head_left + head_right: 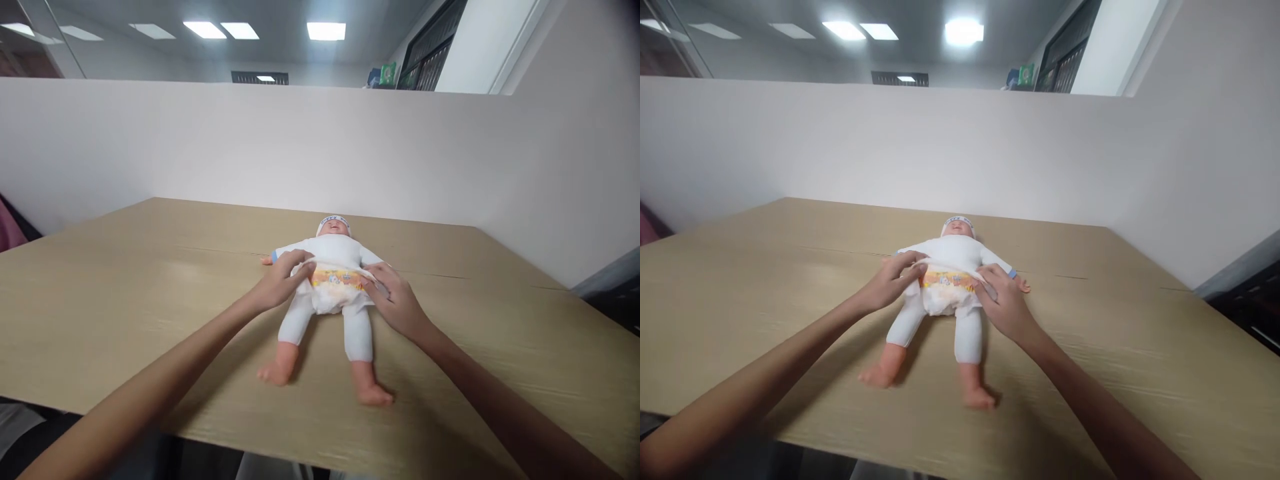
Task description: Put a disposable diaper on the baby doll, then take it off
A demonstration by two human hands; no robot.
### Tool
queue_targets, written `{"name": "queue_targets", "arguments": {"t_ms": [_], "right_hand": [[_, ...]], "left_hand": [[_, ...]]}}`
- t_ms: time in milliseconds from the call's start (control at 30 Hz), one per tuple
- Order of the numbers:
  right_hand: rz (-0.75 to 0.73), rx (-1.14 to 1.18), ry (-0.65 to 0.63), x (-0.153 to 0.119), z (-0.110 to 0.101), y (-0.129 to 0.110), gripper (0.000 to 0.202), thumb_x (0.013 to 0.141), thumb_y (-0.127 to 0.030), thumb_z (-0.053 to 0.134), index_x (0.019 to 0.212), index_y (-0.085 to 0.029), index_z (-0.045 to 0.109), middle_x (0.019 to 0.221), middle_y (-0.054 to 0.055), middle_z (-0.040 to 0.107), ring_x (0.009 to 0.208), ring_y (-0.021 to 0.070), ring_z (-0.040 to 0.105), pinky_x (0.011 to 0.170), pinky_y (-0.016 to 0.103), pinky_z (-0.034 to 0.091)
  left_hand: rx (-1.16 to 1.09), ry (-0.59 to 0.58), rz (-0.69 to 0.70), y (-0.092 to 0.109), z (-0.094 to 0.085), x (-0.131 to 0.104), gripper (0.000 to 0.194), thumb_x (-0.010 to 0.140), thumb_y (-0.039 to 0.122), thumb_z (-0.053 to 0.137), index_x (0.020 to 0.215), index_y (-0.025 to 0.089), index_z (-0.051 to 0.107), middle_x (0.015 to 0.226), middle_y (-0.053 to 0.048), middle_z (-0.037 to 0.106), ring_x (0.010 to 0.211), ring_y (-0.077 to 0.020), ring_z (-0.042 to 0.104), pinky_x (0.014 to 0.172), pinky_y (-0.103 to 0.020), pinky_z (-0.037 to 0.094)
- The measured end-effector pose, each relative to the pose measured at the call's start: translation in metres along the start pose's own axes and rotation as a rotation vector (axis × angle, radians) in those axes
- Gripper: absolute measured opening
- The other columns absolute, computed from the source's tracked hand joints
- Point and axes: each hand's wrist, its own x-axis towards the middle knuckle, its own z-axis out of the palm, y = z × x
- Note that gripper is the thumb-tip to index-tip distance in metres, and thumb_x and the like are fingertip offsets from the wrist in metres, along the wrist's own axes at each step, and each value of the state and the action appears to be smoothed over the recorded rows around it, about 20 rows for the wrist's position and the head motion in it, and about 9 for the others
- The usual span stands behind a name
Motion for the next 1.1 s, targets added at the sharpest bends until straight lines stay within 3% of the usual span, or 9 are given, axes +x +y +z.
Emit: {"name": "queue_targets", "arguments": {"t_ms": [133,233,367,500,600,733,933,1100], "right_hand": [[0.253,0.190,-0.007,0.040,0.014,0.026,0.034,0.100,-0.053,0.061,0.105,-0.023,0.075,0.116,0.006,0.077,0.115,0.0295,0.066,0.105,0.039,0.048],[0.402,0.305,-0.048,0.068,0.025,0.053,0.041,0.094,-0.061,0.063,0.104,-0.023,0.078,0.110,0.005,0.080,0.109,0.0298,0.069,0.097,0.039,0.052],[0.498,0.433,-0.110,0.090,0.038,0.083,0.044,0.085,-0.061,0.070,0.100,-0.021,0.081,0.108,0.006,0.084,0.103,0.0288,0.073,0.088,0.036,0.057],[0.547,0.521,-0.148,0.094,0.041,0.096,0.040,0.084,-0.059,0.074,0.098,-0.022,0.084,0.112,0.006,0.085,0.106,0.0286,0.075,0.093,0.037,0.058],[0.565,0.570,-0.174,0.091,0.039,0.098,0.042,0.085,-0.061,0.077,0.102,-0.023,0.085,0.117,0.006,0.085,0.111,0.0304,0.076,0.097,0.039,0.059],[0.582,0.717,-0.219,0.087,0.039,0.099,0.044,0.085,-0.063,0.081,0.106,-0.024,0.084,0.124,0.006,0.084,0.117,0.0312,0.076,0.102,0.039,0.060],[0.617,0.861,-0.333,0.073,0.038,0.092,0.050,0.086,-0.067,0.083,0.113,-0.026,0.082,0.121,0.007,0.083,0.112,0.0288,0.078,0.101,0.038,0.063],[0.605,0.777,-0.374,0.063,0.030,0.078,0.052,0.088,-0.070,0.080,0.113,-0.025,0.078,0.116,0.009,0.083,0.109,0.0288,0.077,0.093,0.038,0.064]], "left_hand": [[-0.142,-0.001,-0.202,-0.027,0.000,0.047,0.041,0.105,0.059,0.053,0.087,0.022,0.055,0.086,0.001,0.058,0.084,-0.0198,0.054,0.079,-0.032,0.043],[-0.235,0.012,-0.314,-0.050,0.004,0.074,0.038,0.099,0.059,0.062,0.090,0.022,0.061,0.091,-0.001,0.065,0.094,-0.0232,0.058,0.087,-0.034,0.045],[-0.341,0.004,-0.345,-0.079,0.011,0.091,0.039,0.092,0.060,0.068,0.094,0.021,0.067,0.104,-0.006,0.072,0.107,-0.0276,0.062,0.094,-0.036,0.049],[-0.480,-0.078,-0.360,-0.098,0.012,0.093,0.047,0.087,0.065,0.075,0.086,0.020,0.065,0.095,-0.005,0.070,0.094,-0.0236,0.064,0.086,-0.034,0.051],[-0.605,-0.152,-0.380,-0.104,0.009,0.090,0.050,0.085,0.068,0.079,0.092,0.019,0.069,0.092,-0.004,0.071,0.088,-0.0211,0.065,0.082,-0.033,0.052],[-0.771,-0.223,-0.464,-0.102,0.003,0.088,0.051,0.081,0.063,0.088,0.101,0.018,0.076,0.102,-0.009,0.078,0.095,-0.0242,0.072,0.089,-0.035,0.057],[-0.849,-0.335,-0.507,-0.099,-0.006,0.077,0.050,0.082,0.059,0.091,0.109,0.018,0.081,0.122,-0.014,0.081,0.114,-0.0299,0.076,0.105,-0.039,0.060],[-0.823,-0.387,-0.523,-0.100,-0.011,0.071,0.048,0.080,0.062,0.091,0.103,0.021,0.082,0.121,-0.014,0.083,0.119,-0.0317,0.076,0.109,-0.043,0.060]]}}
